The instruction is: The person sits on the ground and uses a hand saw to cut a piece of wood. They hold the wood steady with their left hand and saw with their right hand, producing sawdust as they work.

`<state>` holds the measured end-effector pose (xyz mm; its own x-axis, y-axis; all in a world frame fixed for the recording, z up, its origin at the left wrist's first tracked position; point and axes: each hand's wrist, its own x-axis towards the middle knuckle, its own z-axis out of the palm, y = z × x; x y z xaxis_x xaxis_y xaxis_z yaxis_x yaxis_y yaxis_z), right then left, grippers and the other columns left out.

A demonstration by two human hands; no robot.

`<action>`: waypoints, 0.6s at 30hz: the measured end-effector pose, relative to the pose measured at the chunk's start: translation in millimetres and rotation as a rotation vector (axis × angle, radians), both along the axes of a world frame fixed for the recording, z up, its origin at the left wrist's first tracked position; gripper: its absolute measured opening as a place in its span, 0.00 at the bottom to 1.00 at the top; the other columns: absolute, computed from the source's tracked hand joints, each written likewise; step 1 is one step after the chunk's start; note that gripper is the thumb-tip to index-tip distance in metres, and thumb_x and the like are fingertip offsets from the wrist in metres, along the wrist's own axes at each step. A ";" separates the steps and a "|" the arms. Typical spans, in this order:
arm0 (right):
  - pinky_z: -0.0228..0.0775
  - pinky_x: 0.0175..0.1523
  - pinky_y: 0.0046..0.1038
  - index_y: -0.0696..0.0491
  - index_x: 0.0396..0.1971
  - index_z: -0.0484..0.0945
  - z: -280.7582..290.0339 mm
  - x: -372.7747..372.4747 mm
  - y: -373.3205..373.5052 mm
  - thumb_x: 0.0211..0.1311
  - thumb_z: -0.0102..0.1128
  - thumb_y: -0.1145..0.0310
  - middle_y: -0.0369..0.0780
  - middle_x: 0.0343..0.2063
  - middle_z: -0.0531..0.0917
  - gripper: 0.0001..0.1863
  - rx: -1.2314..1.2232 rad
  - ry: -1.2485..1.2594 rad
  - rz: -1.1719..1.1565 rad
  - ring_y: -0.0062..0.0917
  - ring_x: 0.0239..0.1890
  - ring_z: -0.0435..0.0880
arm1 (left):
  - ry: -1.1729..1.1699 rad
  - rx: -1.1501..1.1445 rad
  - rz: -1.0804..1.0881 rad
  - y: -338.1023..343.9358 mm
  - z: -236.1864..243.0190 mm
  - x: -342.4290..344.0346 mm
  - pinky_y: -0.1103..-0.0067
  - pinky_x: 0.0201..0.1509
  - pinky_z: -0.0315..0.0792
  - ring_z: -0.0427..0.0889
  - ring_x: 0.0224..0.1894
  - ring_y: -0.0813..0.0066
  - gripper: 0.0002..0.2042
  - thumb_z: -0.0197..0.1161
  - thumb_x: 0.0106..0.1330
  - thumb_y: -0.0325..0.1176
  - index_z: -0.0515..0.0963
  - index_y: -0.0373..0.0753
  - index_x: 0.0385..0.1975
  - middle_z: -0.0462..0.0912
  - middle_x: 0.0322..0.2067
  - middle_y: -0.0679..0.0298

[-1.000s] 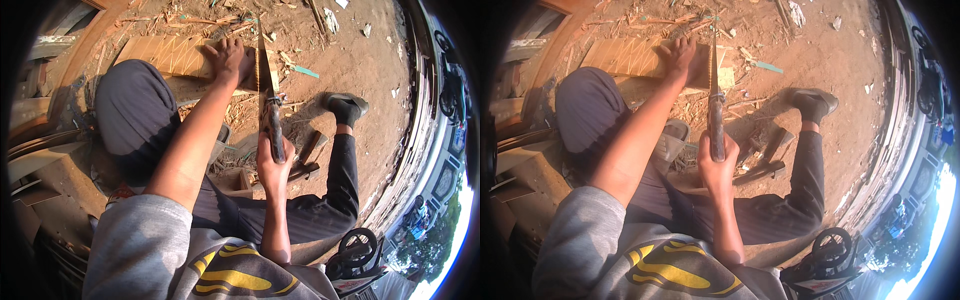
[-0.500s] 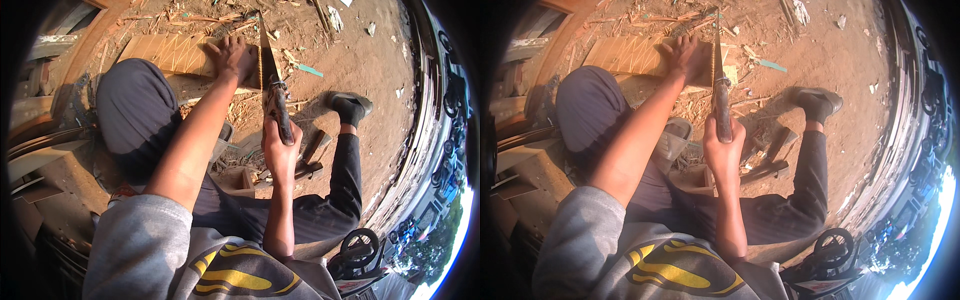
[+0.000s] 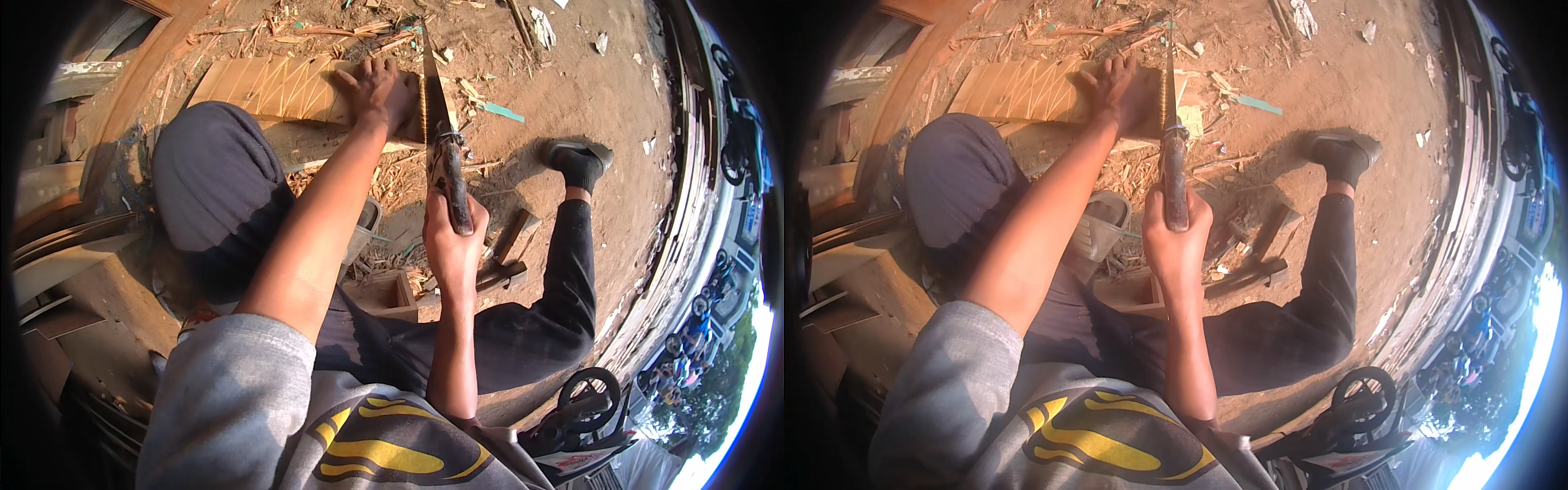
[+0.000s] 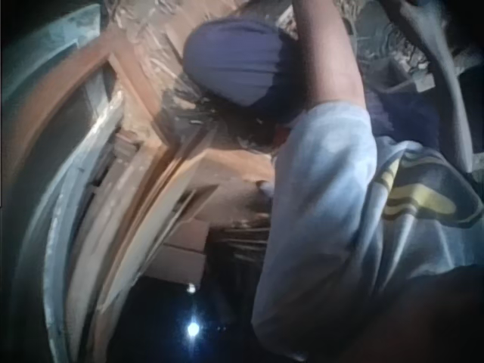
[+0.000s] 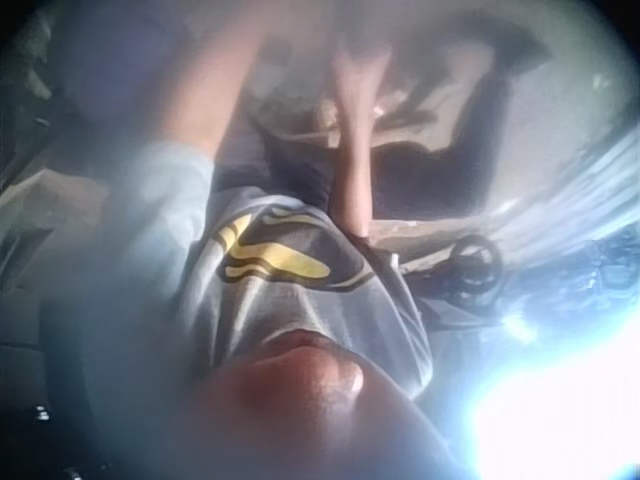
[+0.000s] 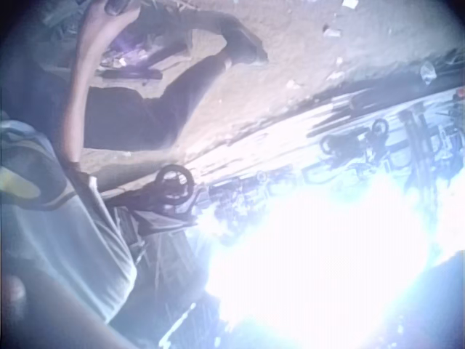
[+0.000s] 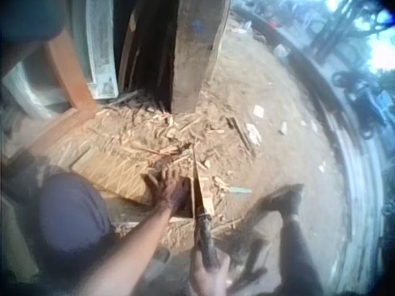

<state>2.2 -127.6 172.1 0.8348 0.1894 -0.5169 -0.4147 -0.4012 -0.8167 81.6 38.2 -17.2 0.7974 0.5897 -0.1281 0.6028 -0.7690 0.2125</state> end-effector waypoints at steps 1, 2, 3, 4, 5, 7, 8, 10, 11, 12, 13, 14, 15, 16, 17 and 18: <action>0.55 0.24 0.21 0.59 0.19 0.69 -0.4 -8.6 -5.5 0.60 0.53 0.72 0.30 0.15 0.67 0.11 0.042 0.022 -0.028 0.11 0.20 0.62 | -0.014 0.008 0.014 0.0 -3.0 -0.8 0.36 0.63 0.46 0.62 0.64 0.64 0.17 0.46 0.69 0.41 0.71 0.43 0.54 0.70 0.59 0.64; 0.56 0.24 0.21 0.59 0.19 0.70 14.1 -17.5 -17.6 0.60 0.54 0.72 0.30 0.15 0.68 0.11 0.005 0.029 -0.048 0.10 0.20 0.63 | -0.047 -0.013 0.011 -9.3 -0.9 11.1 0.36 0.63 0.46 0.63 0.64 0.64 0.17 0.46 0.69 0.41 0.70 0.44 0.55 0.70 0.59 0.64; 0.56 0.24 0.20 0.59 0.20 0.70 23.9 -34.4 -31.4 0.60 0.54 0.72 0.30 0.15 0.68 0.11 -0.018 0.046 -0.044 0.10 0.20 0.63 | -0.058 -0.008 0.025 -9.3 8.3 11.7 0.36 0.63 0.46 0.64 0.64 0.64 0.18 0.46 0.69 0.42 0.70 0.44 0.55 0.70 0.59 0.64; 0.57 0.24 0.20 0.59 0.20 0.71 33.7 -48.3 -44.5 0.60 0.54 0.72 0.30 0.15 0.69 0.10 -0.041 0.051 -0.038 0.10 0.20 0.64 | 0.002 -0.105 0.003 -12.9 18.0 16.5 0.35 0.63 0.45 0.64 0.64 0.65 0.19 0.45 0.69 0.44 0.70 0.44 0.54 0.73 0.56 0.63; 0.57 0.24 0.19 0.59 0.21 0.72 31.2 -53.9 -46.9 0.61 0.54 0.72 0.30 0.15 0.69 0.10 -0.013 0.061 -0.007 0.10 0.21 0.64 | 0.025 -0.052 0.028 0.8 14.0 7.5 0.35 0.62 0.46 0.64 0.64 0.65 0.19 0.45 0.68 0.45 0.71 0.43 0.53 0.74 0.56 0.62; 0.57 0.24 0.19 0.59 0.21 0.73 37.3 -56.2 -49.1 0.61 0.54 0.72 0.30 0.15 0.70 0.10 -0.025 0.058 -0.013 0.10 0.21 0.64 | 0.040 -0.033 0.026 -0.5 3.5 14.5 0.34 0.61 0.47 0.64 0.64 0.64 0.20 0.46 0.68 0.47 0.71 0.43 0.52 0.75 0.55 0.62; 0.57 0.24 0.18 0.59 0.21 0.73 39.2 -53.4 -47.2 0.61 0.54 0.72 0.30 0.15 0.70 0.10 -0.023 0.053 -0.024 0.10 0.20 0.65 | 0.013 -0.021 0.027 -3.1 4.3 12.5 0.34 0.62 0.46 0.65 0.64 0.64 0.17 0.45 0.69 0.42 0.70 0.43 0.53 0.74 0.55 0.62; 0.55 0.22 0.19 0.58 0.21 0.70 15.6 -27.5 -31.2 0.61 0.54 0.72 0.29 0.15 0.68 0.10 0.033 0.044 -0.049 0.09 0.18 0.62 | -0.024 0.044 -0.024 5.7 -25.2 10.5 0.33 0.62 0.47 0.65 0.64 0.63 0.16 0.45 0.70 0.38 0.69 0.42 0.54 0.74 0.54 0.62; 0.54 0.22 0.20 0.58 0.20 0.68 11.3 -9.7 -13.5 0.60 0.53 0.72 0.29 0.14 0.66 0.10 0.014 0.052 -0.046 0.09 0.18 0.61 | -0.045 0.080 -0.047 9.9 -47.0 11.6 0.32 0.62 0.47 0.65 0.64 0.63 0.16 0.45 0.70 0.35 0.68 0.42 0.55 0.74 0.54 0.62; 0.54 0.22 0.21 0.58 0.20 0.67 -6.9 4.2 -8.4 0.60 0.53 0.72 0.29 0.14 0.66 0.11 -0.013 -0.009 0.011 0.10 0.18 0.61 | 0.062 0.240 -0.127 7.7 -57.8 16.0 0.32 0.61 0.48 0.65 0.63 0.62 0.16 0.45 0.70 0.33 0.68 0.42 0.55 0.74 0.52 0.61; 0.56 0.23 0.22 0.57 0.19 0.67 -4.3 13.8 4.3 0.60 0.53 0.72 0.29 0.14 0.66 0.11 -0.048 -0.008 0.053 0.11 0.18 0.61 | 0.171 0.415 -0.189 13.2 -69.7 15.1 0.31 0.60 0.49 0.66 0.62 0.61 0.16 0.45 0.69 0.31 0.67 0.42 0.55 0.74 0.51 0.60; 0.56 0.23 0.22 0.58 0.19 0.67 -0.4 13.2 2.3 0.60 0.53 0.71 0.30 0.14 0.66 0.12 -0.046 0.016 0.031 0.11 0.19 0.62 | 0.009 0.279 -0.126 8.2 -65.2 17.1 0.31 0.59 0.50 0.66 0.61 0.61 0.15 0.46 0.69 0.31 0.68 0.42 0.54 0.75 0.50 0.60; 0.57 0.24 0.21 0.58 0.19 0.68 5.5 8.6 -2.5 0.60 0.54 0.70 0.30 0.15 0.67 0.12 -0.044 0.039 0.009 0.11 0.19 0.62 | -0.150 0.139 -0.063 1.7 -61.0 16.5 0.30 0.59 0.50 0.66 0.60 0.61 0.15 0.46 0.68 0.32 0.69 0.42 0.53 0.75 0.49 0.59; 0.57 0.24 0.21 0.59 0.19 0.69 5.4 -3.8 -17.0 0.59 0.54 0.71 0.30 0.15 0.68 0.11 -0.047 0.043 -0.015 0.11 0.20 0.63 | -0.031 -0.071 -0.065 -2.0 -21.5 13.8 0.31 0.59 0.49 0.67 0.59 0.61 0.13 0.45 0.68 0.33 0.72 0.42 0.50 0.75 0.49 0.58; 0.58 0.25 0.21 0.59 0.20 0.70 18.2 -22.9 -27.3 0.59 0.54 0.71 0.30 0.15 0.69 0.11 -0.042 0.044 -0.008 0.11 0.20 0.64 | -0.060 -0.026 -0.032 -0.5 -7.0 11.2 0.31 0.59 0.49 0.67 0.59 0.61 0.14 0.45 0.68 0.34 0.73 0.42 0.49 0.75 0.49 0.58; 0.59 0.25 0.21 0.59 0.21 0.71 32.5 -40.3 -36.4 0.59 0.54 0.71 0.30 0.15 0.69 0.10 -0.058 0.025 0.015 0.11 0.21 0.65 | -0.083 0.010 -0.005 -4.0 1.4 9.3 0.31 0.59 0.48 0.67 0.59 0.61 0.14 0.45 0.68 0.36 0.74 0.43 0.48 0.75 0.49 0.58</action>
<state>-38.0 -164.0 204.7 0.8186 0.1707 -0.5484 -0.4288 -0.4537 -0.7812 90.9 34.1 -15.8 0.8080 0.5866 -0.0559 0.5796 -0.7742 0.2542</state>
